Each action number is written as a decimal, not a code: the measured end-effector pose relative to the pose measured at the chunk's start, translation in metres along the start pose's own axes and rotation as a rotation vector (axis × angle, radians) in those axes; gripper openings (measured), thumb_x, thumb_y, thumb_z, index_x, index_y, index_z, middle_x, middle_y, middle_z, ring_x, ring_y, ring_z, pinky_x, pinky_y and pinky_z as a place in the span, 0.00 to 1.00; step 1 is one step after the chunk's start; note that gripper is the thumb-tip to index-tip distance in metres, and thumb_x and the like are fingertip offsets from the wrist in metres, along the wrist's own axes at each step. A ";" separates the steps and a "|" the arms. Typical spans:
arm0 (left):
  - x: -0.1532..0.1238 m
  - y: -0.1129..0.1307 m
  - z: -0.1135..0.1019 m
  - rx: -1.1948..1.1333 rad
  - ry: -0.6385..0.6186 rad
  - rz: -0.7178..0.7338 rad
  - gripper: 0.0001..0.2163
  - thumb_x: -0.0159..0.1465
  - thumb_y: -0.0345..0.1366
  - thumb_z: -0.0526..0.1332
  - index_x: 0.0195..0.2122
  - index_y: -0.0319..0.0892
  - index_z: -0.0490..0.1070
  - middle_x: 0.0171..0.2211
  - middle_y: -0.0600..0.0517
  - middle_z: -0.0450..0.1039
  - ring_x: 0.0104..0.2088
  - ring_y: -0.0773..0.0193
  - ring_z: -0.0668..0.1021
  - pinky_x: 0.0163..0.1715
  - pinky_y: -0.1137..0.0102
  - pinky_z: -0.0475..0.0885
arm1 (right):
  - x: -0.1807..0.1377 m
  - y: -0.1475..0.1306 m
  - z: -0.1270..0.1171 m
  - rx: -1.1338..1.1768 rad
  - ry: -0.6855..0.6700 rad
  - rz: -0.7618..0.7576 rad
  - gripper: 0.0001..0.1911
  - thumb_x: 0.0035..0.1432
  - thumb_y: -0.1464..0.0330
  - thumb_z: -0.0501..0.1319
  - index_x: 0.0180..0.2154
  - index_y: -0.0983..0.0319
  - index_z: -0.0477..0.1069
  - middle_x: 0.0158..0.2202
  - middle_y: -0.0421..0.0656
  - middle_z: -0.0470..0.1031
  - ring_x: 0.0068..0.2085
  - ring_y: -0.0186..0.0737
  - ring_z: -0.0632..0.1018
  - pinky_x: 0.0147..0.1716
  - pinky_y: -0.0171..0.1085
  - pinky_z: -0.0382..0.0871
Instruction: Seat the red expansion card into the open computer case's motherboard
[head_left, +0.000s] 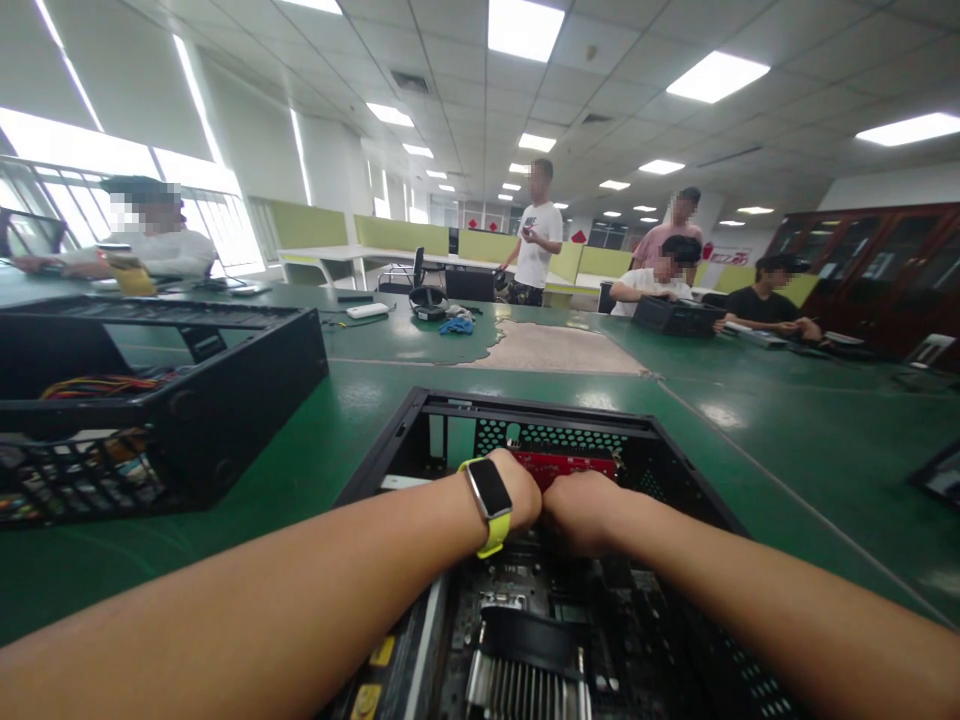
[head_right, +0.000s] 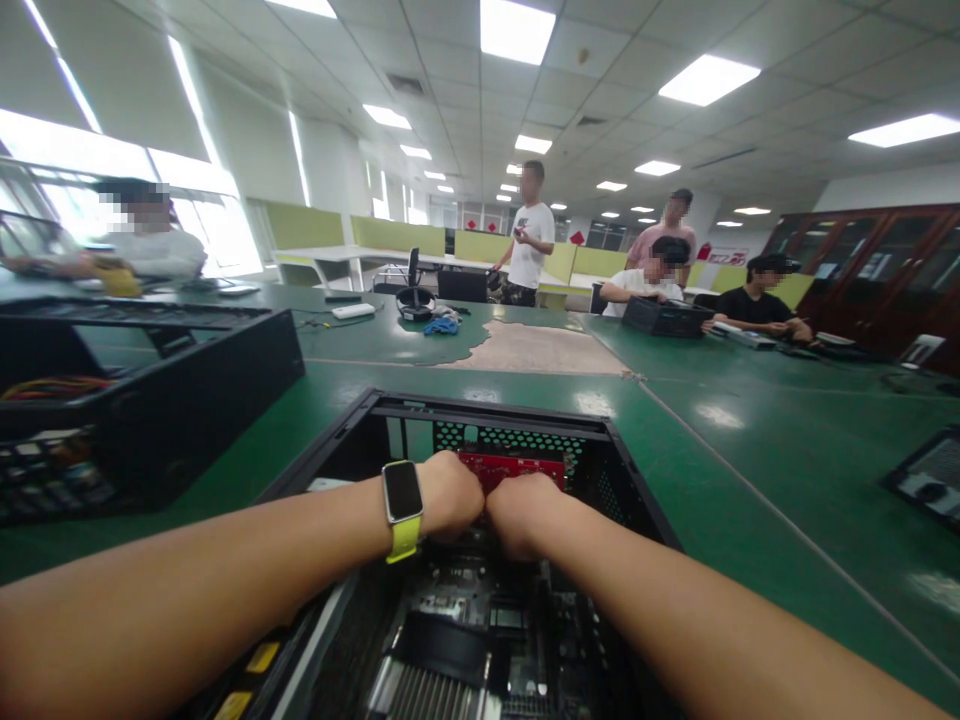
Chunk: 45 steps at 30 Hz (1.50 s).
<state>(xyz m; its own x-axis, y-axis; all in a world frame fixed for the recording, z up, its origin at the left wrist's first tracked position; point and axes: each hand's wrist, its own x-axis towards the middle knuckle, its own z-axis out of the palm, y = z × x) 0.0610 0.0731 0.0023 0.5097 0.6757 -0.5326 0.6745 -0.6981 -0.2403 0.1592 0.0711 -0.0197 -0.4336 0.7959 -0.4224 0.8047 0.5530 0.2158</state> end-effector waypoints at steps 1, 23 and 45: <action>0.000 0.001 0.001 0.011 -0.015 -0.003 0.14 0.51 0.31 0.62 0.40 0.36 0.74 0.40 0.42 0.74 0.40 0.48 0.75 0.38 0.59 0.71 | 0.002 0.000 0.002 -0.013 0.023 -0.001 0.13 0.43 0.70 0.59 0.35 0.65 0.73 0.34 0.52 0.73 0.34 0.49 0.75 0.31 0.42 0.70; 0.005 0.002 0.001 0.081 -0.052 0.095 0.16 0.50 0.35 0.62 0.40 0.36 0.73 0.39 0.41 0.75 0.39 0.51 0.75 0.36 0.63 0.71 | 0.008 -0.002 0.002 -0.069 -0.066 0.025 0.23 0.35 0.67 0.66 0.38 0.67 0.73 0.36 0.52 0.73 0.35 0.50 0.75 0.32 0.44 0.71; 0.006 0.001 -0.001 0.072 -0.085 0.082 0.18 0.48 0.33 0.64 0.42 0.35 0.72 0.40 0.40 0.74 0.39 0.50 0.76 0.36 0.62 0.72 | 0.007 -0.005 0.000 -0.075 -0.081 0.025 0.24 0.36 0.64 0.66 0.38 0.67 0.73 0.35 0.52 0.74 0.35 0.51 0.75 0.33 0.46 0.71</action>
<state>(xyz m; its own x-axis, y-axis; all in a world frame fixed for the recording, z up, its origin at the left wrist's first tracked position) 0.0650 0.0768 -0.0006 0.5123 0.5954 -0.6189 0.5907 -0.7674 -0.2493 0.1521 0.0743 -0.0237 -0.3777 0.7887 -0.4850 0.7810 0.5528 0.2907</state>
